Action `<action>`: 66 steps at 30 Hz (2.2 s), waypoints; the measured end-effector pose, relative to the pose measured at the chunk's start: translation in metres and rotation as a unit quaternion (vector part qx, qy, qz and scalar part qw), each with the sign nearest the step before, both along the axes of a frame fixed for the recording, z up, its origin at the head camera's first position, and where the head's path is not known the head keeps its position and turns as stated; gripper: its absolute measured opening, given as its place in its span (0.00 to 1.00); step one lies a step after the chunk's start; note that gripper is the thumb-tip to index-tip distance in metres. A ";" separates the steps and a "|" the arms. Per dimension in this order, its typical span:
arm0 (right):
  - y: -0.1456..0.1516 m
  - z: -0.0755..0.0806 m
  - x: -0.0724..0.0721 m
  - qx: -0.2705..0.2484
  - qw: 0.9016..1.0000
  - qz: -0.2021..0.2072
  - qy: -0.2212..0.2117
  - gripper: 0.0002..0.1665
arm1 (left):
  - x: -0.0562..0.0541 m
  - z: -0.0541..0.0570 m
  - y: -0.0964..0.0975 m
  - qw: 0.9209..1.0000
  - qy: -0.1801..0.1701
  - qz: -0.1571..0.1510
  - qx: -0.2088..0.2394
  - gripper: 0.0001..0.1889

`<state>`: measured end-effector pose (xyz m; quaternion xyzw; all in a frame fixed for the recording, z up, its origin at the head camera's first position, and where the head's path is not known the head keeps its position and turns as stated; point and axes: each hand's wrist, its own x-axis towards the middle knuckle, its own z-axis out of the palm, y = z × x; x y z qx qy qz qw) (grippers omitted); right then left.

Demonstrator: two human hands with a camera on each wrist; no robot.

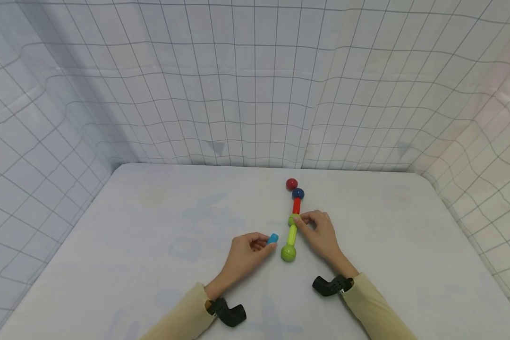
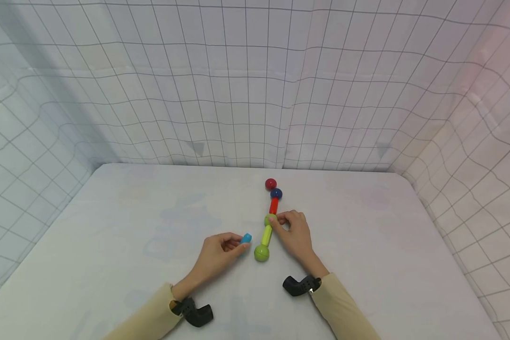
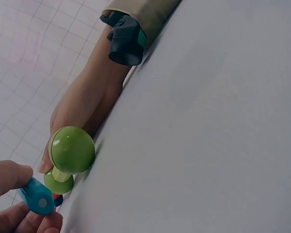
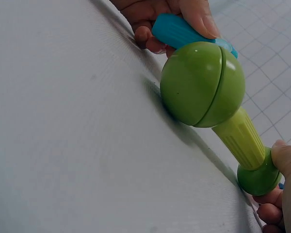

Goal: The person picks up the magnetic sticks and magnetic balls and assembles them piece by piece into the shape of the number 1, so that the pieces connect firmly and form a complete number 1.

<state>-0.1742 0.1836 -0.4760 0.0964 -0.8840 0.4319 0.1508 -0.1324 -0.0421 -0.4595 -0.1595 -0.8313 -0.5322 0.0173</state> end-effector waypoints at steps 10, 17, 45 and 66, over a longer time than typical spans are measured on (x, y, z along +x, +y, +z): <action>0.000 0.001 0.001 0.001 1.000 -0.005 -0.003 0.14 | 0.010 0.001 0.003 1.000 0.006 -0.013 0.004 0.12; 0.000 0.001 0.001 0.001 1.000 -0.009 -0.001 0.14 | 0.012 0.002 0.004 1.000 -0.009 -0.023 -0.004 0.13; -0.004 0.006 -0.001 0.003 1.000 -0.030 -0.002 0.14 | 0.009 0.003 -0.001 0.989 -0.119 -0.079 0.036 0.14; -0.004 0.003 -0.002 -0.001 0.999 -0.035 -0.006 0.15 | 0.011 0.006 0.001 0.975 -0.186 -0.117 0.027 0.10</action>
